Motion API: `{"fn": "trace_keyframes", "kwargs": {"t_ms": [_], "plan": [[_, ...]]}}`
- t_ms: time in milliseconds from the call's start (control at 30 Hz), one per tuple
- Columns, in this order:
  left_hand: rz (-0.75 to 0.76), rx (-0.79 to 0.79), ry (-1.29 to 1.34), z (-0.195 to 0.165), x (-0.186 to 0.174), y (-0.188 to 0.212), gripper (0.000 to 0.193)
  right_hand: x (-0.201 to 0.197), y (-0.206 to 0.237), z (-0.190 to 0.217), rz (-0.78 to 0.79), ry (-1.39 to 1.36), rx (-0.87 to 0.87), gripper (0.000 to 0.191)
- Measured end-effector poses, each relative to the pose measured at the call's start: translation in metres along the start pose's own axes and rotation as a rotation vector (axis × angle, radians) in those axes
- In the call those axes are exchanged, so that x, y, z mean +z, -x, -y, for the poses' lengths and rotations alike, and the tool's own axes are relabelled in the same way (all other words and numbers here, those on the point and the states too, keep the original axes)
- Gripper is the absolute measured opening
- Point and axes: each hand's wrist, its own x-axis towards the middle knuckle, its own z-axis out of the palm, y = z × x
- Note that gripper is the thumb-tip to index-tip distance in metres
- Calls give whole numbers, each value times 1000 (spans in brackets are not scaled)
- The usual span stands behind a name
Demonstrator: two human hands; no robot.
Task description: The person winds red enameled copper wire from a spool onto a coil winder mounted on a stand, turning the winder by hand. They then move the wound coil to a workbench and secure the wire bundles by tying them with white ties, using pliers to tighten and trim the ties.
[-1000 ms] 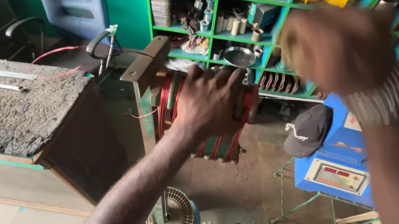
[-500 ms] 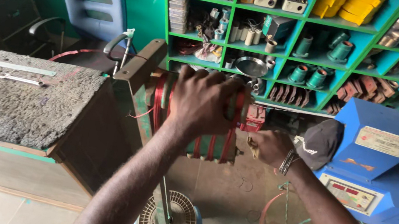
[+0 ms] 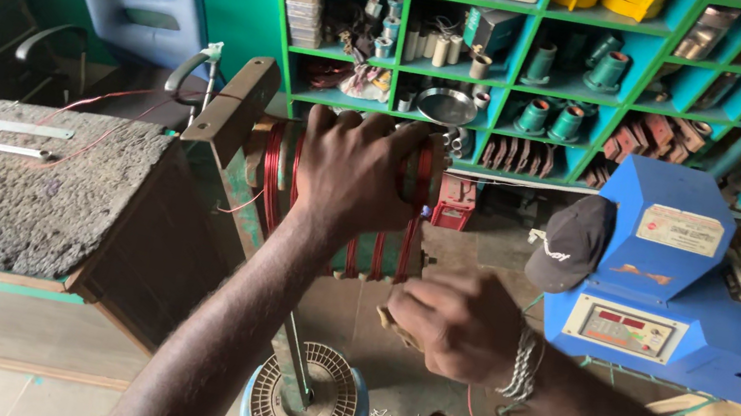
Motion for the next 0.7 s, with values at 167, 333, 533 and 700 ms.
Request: {"fn": "trace_keyframes", "kwargs": {"t_ms": [167, 333, 533, 700], "plan": [[-61, 76, -157, -11, -3, 3, 81, -70, -63, -71, -209, 171, -31, 9], [56, 54, -66, -10, -16, 8, 88, -8, -96, -176, -163, 244, 192, 13], [107, 29, -45, -12, -30, 18, 64, 128, -32, -170, 58, 69, 236, 30], [64, 30, -24, -4, -39, 20, 68, 160, 32, -129, 20, -307, 554, 16]]}}
